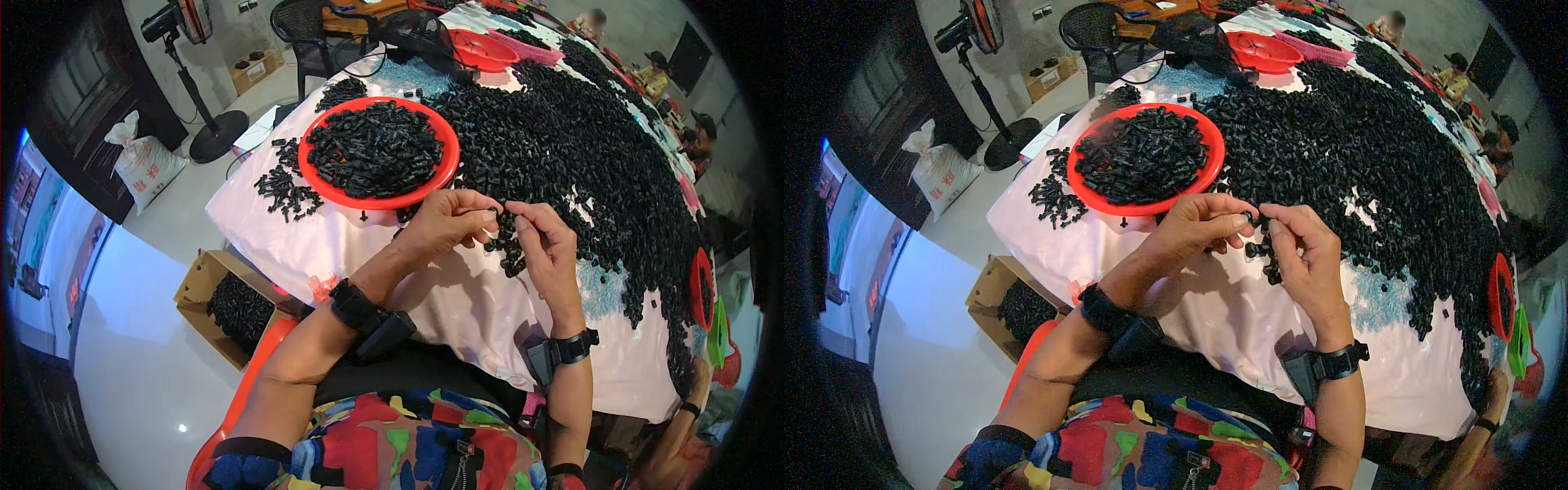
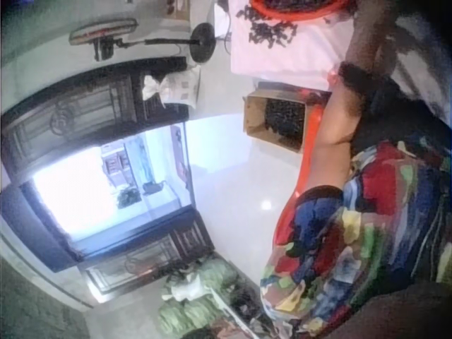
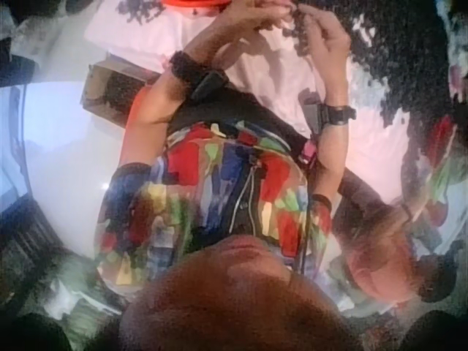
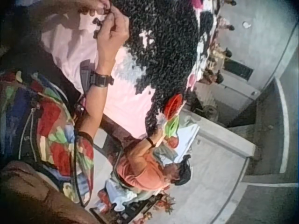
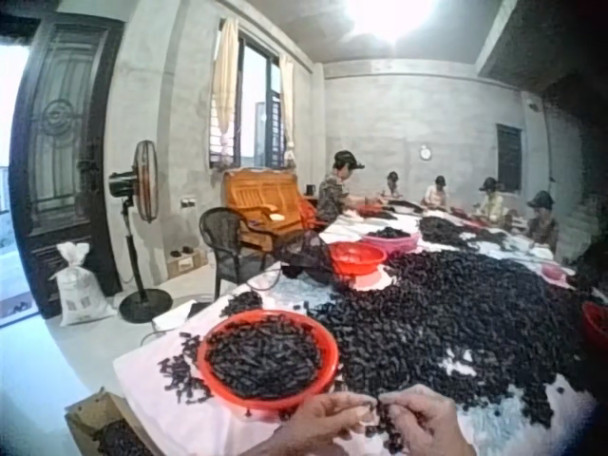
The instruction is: Sorting and preparing small black plastic or rubber components on an assembly table.
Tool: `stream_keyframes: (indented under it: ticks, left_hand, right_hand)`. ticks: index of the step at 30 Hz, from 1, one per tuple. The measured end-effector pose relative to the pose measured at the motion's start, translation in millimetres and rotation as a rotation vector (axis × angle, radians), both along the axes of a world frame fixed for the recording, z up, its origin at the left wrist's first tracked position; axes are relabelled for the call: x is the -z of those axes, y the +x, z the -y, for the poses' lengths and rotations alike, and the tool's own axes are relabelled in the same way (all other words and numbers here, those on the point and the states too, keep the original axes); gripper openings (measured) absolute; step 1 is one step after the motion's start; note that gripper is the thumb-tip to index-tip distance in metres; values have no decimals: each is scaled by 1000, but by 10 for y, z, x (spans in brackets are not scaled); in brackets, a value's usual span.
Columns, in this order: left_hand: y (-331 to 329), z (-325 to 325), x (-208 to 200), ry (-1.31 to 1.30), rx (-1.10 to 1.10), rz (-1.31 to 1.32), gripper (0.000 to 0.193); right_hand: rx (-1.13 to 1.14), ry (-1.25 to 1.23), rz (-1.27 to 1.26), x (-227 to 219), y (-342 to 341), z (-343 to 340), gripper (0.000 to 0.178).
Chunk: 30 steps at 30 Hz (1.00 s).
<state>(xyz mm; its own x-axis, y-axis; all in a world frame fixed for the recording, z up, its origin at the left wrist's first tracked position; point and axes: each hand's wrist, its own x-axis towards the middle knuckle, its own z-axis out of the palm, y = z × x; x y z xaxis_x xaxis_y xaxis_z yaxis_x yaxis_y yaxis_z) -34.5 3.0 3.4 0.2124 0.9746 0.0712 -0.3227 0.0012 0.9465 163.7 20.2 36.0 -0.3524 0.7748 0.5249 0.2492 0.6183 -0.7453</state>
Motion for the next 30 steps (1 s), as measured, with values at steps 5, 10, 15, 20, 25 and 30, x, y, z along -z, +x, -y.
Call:
stream_keyframes:
  ticks: [5,10,15,20,25,30]
  left_hand:
    - [13,2,-9,39,19,-141,28]
    - [32,-15,64,70,46,-136,26]
    - [10,-28,112,76,63,-140,24]
    - [25,-17,113,59,79,-97,25]
    - [25,-15,73,51,63,-158,25]
    - [39,-21,96,50,48,-185,25]
  right_hand:
    - [-30,-192,-157,88,29,-12,16]
    - [-21,-48,-30,87,62,-39,17]
    - [-17,-5,29,71,64,-31,20]
    - [1,-34,4,115,74,-32,20]
    - [36,22,49,87,64,-11,21]
    - [36,51,92,41,64,8,20]
